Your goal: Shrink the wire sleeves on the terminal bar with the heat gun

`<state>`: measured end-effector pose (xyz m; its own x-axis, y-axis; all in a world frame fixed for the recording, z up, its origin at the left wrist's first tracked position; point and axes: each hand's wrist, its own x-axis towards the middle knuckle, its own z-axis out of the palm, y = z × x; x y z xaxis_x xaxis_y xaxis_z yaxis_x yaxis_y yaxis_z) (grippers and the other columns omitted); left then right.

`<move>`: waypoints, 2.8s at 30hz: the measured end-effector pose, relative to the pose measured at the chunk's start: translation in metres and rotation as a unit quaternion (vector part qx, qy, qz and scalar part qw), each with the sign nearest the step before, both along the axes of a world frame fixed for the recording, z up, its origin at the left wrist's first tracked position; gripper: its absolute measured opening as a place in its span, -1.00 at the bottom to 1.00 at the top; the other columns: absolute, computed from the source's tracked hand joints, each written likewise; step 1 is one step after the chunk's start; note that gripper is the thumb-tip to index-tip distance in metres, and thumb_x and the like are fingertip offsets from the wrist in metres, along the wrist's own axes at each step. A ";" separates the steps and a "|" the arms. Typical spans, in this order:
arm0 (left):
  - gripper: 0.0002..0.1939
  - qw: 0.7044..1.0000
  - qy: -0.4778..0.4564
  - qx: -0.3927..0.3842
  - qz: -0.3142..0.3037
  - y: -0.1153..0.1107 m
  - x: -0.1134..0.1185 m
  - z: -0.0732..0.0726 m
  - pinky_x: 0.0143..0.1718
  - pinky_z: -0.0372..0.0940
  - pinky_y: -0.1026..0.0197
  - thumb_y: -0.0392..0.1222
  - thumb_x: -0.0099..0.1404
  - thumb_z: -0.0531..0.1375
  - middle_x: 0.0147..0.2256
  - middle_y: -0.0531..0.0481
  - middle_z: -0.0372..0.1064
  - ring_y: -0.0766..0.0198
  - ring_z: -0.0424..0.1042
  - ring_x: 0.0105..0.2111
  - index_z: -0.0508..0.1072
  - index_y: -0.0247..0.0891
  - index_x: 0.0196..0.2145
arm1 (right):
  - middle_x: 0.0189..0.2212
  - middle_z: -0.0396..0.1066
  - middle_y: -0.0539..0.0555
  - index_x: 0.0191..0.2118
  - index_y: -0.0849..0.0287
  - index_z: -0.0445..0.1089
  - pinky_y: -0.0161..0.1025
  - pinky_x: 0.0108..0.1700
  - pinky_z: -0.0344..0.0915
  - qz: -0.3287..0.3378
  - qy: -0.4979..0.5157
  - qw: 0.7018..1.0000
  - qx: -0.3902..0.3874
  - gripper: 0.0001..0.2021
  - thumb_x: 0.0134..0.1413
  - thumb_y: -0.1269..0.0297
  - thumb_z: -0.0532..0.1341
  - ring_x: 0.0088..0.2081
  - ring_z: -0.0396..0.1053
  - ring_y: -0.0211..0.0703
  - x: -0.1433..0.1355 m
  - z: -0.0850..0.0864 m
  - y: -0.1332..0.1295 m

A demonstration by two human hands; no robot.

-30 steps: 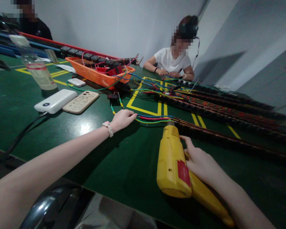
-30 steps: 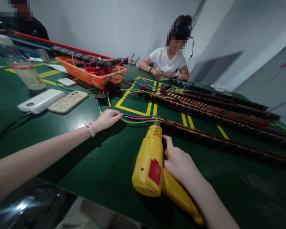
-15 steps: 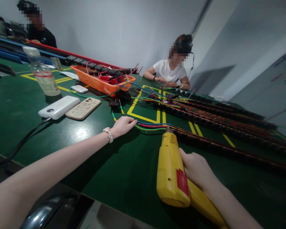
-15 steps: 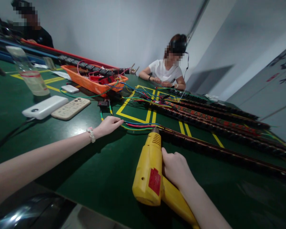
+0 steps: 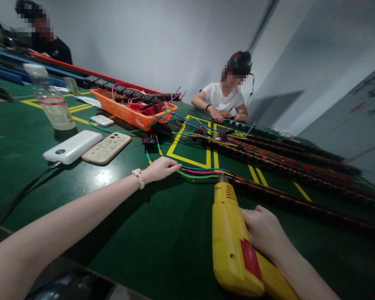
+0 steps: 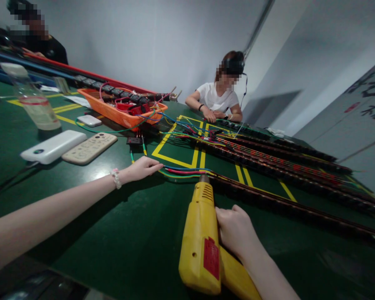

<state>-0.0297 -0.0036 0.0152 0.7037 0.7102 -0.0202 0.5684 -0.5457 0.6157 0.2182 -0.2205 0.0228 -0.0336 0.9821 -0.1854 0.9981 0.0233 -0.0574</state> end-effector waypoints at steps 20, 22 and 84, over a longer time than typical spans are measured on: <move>-0.28 0.991 0.037 0.084 0.100 -0.022 -0.001 0.006 -0.46 -0.26 0.42 0.33 0.12 -0.26 -0.51 -0.01 0.30 0.61 0.04 -0.56 0.38 -0.36 -0.51 | -0.39 0.41 0.02 -0.39 0.23 0.33 -0.30 -0.25 0.02 0.109 0.030 0.994 0.008 -0.83 -0.05 0.38 0.01 -0.35 0.33 -0.25 -0.042 0.012 0.030; -0.26 0.991 0.043 0.085 0.097 -0.021 -0.001 0.004 -0.47 -0.27 0.41 0.34 0.12 -0.27 -0.51 -0.03 0.30 0.60 0.01 -0.59 0.37 -0.38 -0.54 | -0.38 0.41 0.05 -0.37 0.25 0.33 -0.30 -0.25 0.03 0.125 0.024 0.992 0.011 -0.84 -0.08 0.37 0.04 -0.35 0.34 -0.23 -0.051 0.014 0.036; -0.32 0.996 -0.025 0.040 0.074 -0.009 -0.006 0.001 -0.51 -0.16 0.47 0.30 0.13 -0.18 -0.56 0.07 0.22 0.65 -0.01 -0.57 0.37 -0.42 -0.47 | -0.38 0.39 0.04 -0.38 0.22 0.31 -0.28 -0.22 0.02 0.194 0.079 0.978 0.022 -0.87 -0.11 0.35 0.07 -0.31 0.31 -0.20 -0.078 0.011 0.051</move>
